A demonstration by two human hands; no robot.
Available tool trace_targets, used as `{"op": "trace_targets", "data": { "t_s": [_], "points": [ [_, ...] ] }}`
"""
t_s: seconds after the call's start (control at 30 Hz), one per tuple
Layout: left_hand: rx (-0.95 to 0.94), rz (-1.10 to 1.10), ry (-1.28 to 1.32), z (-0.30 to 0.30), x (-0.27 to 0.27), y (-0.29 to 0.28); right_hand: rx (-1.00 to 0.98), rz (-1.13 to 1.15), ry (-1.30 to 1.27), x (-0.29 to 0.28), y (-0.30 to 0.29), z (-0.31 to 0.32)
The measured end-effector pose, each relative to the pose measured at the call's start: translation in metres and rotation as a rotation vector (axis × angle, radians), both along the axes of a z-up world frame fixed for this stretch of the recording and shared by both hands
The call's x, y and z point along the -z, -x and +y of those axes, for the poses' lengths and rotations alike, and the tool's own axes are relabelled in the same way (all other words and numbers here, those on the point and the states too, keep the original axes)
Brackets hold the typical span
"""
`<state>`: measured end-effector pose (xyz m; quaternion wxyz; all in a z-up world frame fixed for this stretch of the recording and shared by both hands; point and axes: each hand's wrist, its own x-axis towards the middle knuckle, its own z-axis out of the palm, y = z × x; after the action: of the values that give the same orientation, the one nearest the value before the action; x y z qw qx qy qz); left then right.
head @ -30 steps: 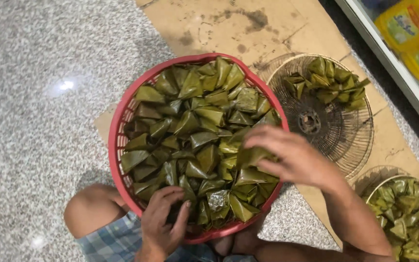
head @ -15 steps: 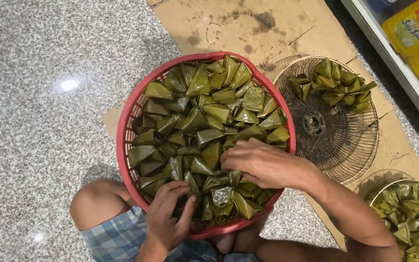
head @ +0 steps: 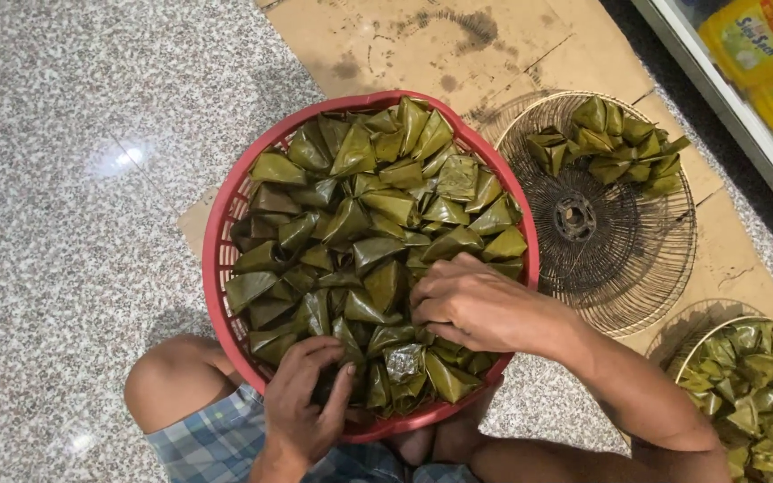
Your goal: Organizing small pyramid-shaped cakes wrapped in leaves into a red plastic basket.
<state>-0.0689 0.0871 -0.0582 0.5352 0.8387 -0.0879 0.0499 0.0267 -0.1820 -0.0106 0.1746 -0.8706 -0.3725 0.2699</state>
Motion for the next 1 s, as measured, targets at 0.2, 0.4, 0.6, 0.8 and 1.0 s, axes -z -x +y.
{"op": "trace_targets", "data": {
  "t_s": [0.2, 0.4, 0.6, 0.8, 1.0],
  "points": [
    [0.012, 0.009, -0.031, 0.002, 0.006, 0.002, 0.023, 0.052, 0.070, -0.001, 0.002, 0.000],
    [-0.045, 0.005, -0.029, -0.002, 0.009, 0.005, 0.467, -0.394, -0.451, -0.024, -0.037, -0.080],
    [-0.088, -0.031, 0.029, 0.001, 0.046, 0.014, 1.252, -0.455, -0.277, 0.101, -0.065, -0.219],
    [-0.138, 0.077, -0.060, -0.003, 0.035, 0.014, 1.215, -0.463, -0.119, 0.150, -0.067, -0.226],
    [-0.125, 0.155, -0.103, -0.005, 0.017, 0.011, 1.221, -0.332, 0.194, 0.176, -0.115, -0.220]
  ]
}}
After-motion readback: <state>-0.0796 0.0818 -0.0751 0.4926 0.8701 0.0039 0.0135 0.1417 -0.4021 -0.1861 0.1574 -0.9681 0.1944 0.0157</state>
